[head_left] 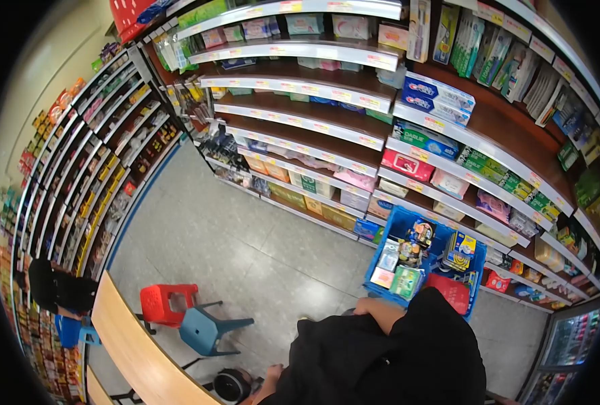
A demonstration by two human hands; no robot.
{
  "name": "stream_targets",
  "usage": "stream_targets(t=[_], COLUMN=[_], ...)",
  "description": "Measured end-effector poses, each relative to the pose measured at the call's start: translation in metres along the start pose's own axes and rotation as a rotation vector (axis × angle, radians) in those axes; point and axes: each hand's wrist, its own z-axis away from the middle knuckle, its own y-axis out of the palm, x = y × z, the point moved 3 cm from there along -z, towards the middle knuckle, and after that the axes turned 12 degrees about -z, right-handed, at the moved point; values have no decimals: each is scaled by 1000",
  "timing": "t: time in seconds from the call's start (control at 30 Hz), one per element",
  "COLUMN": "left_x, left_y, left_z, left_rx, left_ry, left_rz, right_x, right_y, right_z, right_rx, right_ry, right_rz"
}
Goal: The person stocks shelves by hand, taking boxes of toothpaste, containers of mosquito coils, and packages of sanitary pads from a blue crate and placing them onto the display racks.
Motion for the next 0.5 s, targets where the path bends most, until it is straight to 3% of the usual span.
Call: stream_targets(t=[0.03,0.1,0.17,0.23,0.33,0.37,0.4,0.5], left_x=[23,66,112,147,128,88,9,-211], left_y=[-16,-45,-72,-75,-151,-205,-292,-500], left_z=[7,3,-26,-44,-104,-120,-107,-25], left_rx=[-15,-65,41,326,-197,-291,-328,-349], left_ry=[6,280,115,-724,-244,-64,12,459], left_rz=[53,-404,-279,812,918,855,639,828], right_x=[19,47,79,123,150,159,154,141], right_y=[-7,-3,-11,-21,-25,-26,-20,-7], right_z=[3,-16,-22,-1,-8,-7,-21,-52], right_rx=[-60,-185,-258,-266,-273,-268,-305,-310], right_ry=[31,33,37,42,-24,-33,-36,-18], right_rz=[-27,-10,-19,-64,-45,-57,-80,-153])
